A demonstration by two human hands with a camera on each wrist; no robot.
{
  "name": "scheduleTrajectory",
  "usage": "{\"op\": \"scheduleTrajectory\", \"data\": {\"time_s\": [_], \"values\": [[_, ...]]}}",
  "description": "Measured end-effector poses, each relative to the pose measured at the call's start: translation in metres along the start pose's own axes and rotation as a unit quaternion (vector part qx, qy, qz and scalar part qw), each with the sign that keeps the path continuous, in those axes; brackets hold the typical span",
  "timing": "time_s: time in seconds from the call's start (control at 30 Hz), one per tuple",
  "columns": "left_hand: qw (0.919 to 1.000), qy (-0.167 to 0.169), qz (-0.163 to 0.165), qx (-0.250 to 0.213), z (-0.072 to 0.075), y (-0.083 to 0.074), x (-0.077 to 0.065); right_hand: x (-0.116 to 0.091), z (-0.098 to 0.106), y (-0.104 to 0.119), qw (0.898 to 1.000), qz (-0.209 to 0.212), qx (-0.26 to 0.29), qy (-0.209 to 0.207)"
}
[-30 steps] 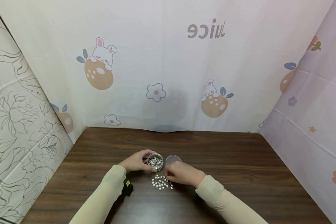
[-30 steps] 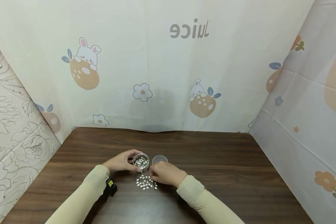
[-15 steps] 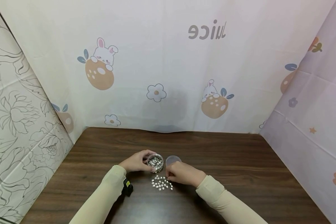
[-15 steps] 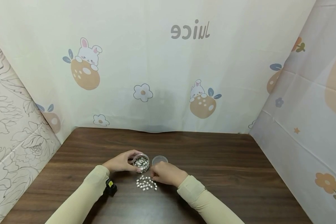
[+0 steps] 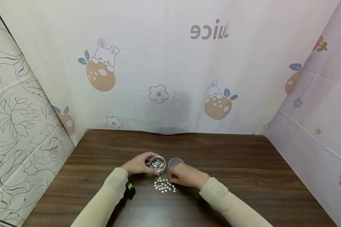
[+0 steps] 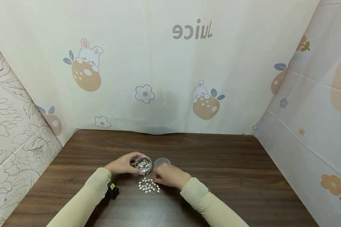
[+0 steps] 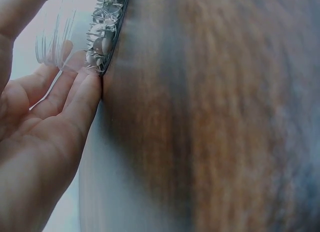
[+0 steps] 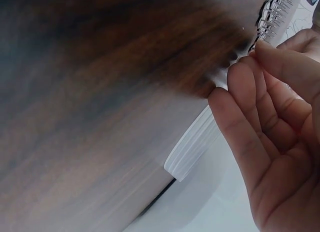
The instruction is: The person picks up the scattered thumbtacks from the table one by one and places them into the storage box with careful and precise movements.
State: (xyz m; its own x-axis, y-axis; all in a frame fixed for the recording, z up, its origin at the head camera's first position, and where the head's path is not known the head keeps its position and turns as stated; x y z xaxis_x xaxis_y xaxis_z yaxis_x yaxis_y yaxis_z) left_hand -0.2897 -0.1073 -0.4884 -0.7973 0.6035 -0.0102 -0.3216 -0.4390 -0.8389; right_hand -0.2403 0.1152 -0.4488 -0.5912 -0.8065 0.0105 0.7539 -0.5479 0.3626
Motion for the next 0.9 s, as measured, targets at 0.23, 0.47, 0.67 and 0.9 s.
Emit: {"op": "scheduleTrajectory", "data": {"time_s": [0.23,0.47,0.67,0.9], "values": [[1.0,-0.003,0.006,0.003,0.0001,0.0006,-0.0005,-0.0002,-0.0012,-0.0001,1.0,-0.002,0.006,0.002],[1.0,0.0,0.006,0.001,-0.0013,0.0009,-0.0025,-0.0007,-0.0049,-0.0014,1.0,0.0,0.011,0.006],[1.0,-0.006,0.004,0.003,-0.0005,0.0009,-0.0015,-0.0007,-0.0027,-0.0008,1.0,0.005,0.005,0.001],[0.9999,-0.006,0.009,0.003,-0.0004,0.0004,-0.0007,-0.0014,-0.0008,-0.0011,1.0,0.017,0.006,-0.005]]}}
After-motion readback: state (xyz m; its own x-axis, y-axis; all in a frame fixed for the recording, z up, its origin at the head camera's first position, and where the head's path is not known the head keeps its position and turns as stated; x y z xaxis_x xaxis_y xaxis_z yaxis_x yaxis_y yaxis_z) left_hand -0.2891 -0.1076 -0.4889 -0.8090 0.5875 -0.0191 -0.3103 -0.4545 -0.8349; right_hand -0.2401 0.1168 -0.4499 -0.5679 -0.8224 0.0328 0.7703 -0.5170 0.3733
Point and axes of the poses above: each hand's wrist, its own x-axis towards the middle knuckle, its own z-axis out of the back of the hand, y = z × x, the point moved 2 cm from there along x, towards the middle knuckle, and after that the axes turned 5 degrees about x, right-handed, at the moved point
